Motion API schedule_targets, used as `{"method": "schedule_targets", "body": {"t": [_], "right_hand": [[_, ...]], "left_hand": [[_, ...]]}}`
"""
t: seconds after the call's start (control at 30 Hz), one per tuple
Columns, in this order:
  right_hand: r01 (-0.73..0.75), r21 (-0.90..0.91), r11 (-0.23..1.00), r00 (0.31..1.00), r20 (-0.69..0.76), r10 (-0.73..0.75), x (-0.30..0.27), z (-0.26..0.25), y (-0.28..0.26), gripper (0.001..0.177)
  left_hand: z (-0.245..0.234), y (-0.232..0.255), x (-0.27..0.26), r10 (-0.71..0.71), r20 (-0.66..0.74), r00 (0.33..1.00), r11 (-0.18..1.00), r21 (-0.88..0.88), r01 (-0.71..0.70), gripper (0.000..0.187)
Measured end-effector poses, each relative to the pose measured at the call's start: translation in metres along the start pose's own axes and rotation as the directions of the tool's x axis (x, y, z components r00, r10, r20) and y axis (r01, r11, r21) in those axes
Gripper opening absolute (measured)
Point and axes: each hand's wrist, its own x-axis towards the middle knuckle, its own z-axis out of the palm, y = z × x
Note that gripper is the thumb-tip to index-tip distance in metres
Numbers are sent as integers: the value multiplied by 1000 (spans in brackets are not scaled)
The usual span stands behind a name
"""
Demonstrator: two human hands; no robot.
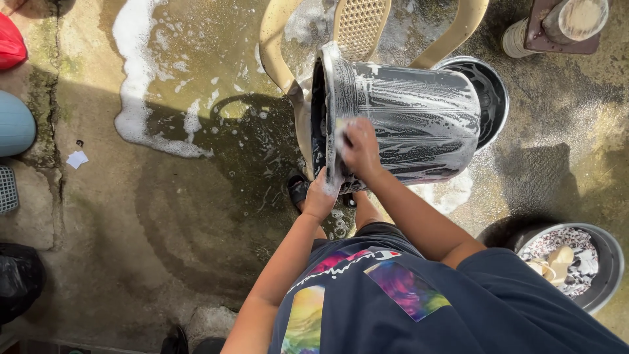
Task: Cleaning and scrubbing several plastic buckets and a chair using a sponge and soapy water.
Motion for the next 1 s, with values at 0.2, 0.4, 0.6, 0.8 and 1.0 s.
{"method": "schedule_targets", "body": {"t": [0.2, 0.4, 0.6, 0.8, 1.0], "right_hand": [[-599, -91, 796, 766, 225, 602, 136, 67, 110, 23], [-140, -163, 977, 985, 83, 155, 100, 71, 128, 16], [97, -1, 995, 993, 63, -97, -76, -2, 1, 17], [78, 7, 997, 995, -65, -78, -20, -10, -23, 15], [-485, -122, 866, 866, 71, 495, 114, 62, 95, 6]], "left_hand": [[21, -42, 8, 173, -143, 975, 985, 19, -172, 62], [4, -11, -3, 140, -65, 988, 984, -102, -147, 56], [8, -14, 1, 126, -61, 990, 989, -72, -131, 47], [-3, 4, -8, 60, -49, 997, 988, -137, -66, 57], [22, -34, -2, 127, -155, 980, 989, -56, -137, 64]]}}
